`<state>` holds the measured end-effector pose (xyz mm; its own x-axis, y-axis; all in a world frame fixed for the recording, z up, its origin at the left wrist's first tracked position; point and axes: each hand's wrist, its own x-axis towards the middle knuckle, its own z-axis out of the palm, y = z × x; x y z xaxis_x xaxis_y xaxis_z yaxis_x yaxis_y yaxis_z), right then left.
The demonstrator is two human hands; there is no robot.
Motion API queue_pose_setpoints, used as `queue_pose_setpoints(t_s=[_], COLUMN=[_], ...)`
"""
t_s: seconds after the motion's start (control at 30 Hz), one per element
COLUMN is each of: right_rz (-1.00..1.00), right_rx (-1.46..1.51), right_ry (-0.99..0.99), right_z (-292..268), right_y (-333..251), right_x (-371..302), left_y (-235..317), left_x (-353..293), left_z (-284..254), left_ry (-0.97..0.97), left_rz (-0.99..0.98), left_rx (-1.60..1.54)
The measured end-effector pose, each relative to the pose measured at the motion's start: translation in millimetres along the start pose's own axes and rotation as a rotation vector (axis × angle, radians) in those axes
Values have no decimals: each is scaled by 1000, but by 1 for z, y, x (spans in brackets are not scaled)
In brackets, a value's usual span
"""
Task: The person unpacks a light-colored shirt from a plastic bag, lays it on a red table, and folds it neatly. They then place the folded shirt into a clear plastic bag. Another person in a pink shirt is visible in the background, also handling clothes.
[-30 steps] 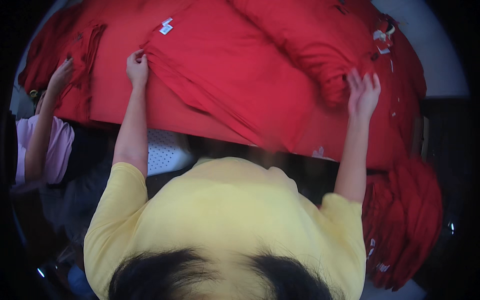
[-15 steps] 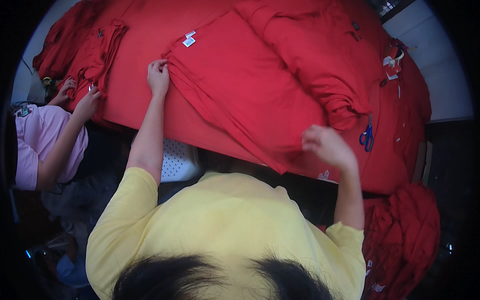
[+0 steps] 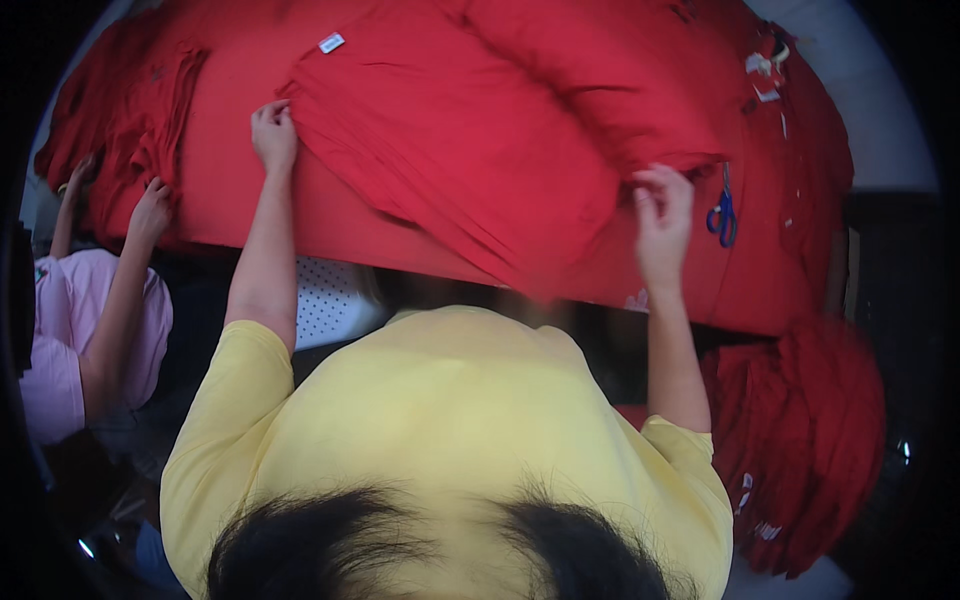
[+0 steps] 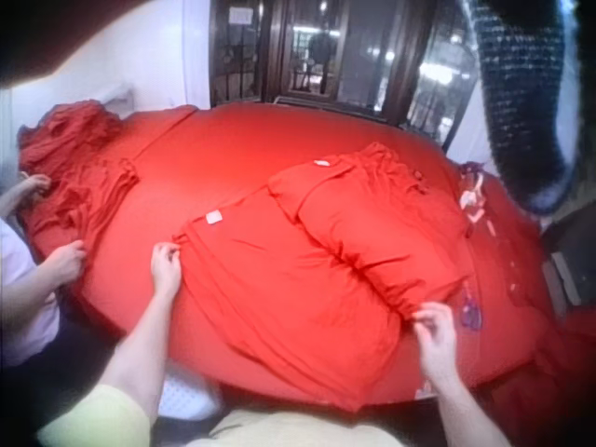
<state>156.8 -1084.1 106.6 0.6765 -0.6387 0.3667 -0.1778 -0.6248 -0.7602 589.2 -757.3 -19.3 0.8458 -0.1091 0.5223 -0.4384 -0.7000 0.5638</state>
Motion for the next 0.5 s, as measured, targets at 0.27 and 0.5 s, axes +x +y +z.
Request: queue_pose_setpoints(t_s=[0.27, 0.5], right_rz=[137, 37], right_rx=[32, -177], right_ry=[-452, -682], right_z=[18, 15], right_y=[1, 0], right_x=[-80, -106], left_y=[10, 12], left_x=[-6, 0], left_z=[-11, -12], left_ry=[-53, -54], left_rz=[-52, -12], left_rx=[14, 50])
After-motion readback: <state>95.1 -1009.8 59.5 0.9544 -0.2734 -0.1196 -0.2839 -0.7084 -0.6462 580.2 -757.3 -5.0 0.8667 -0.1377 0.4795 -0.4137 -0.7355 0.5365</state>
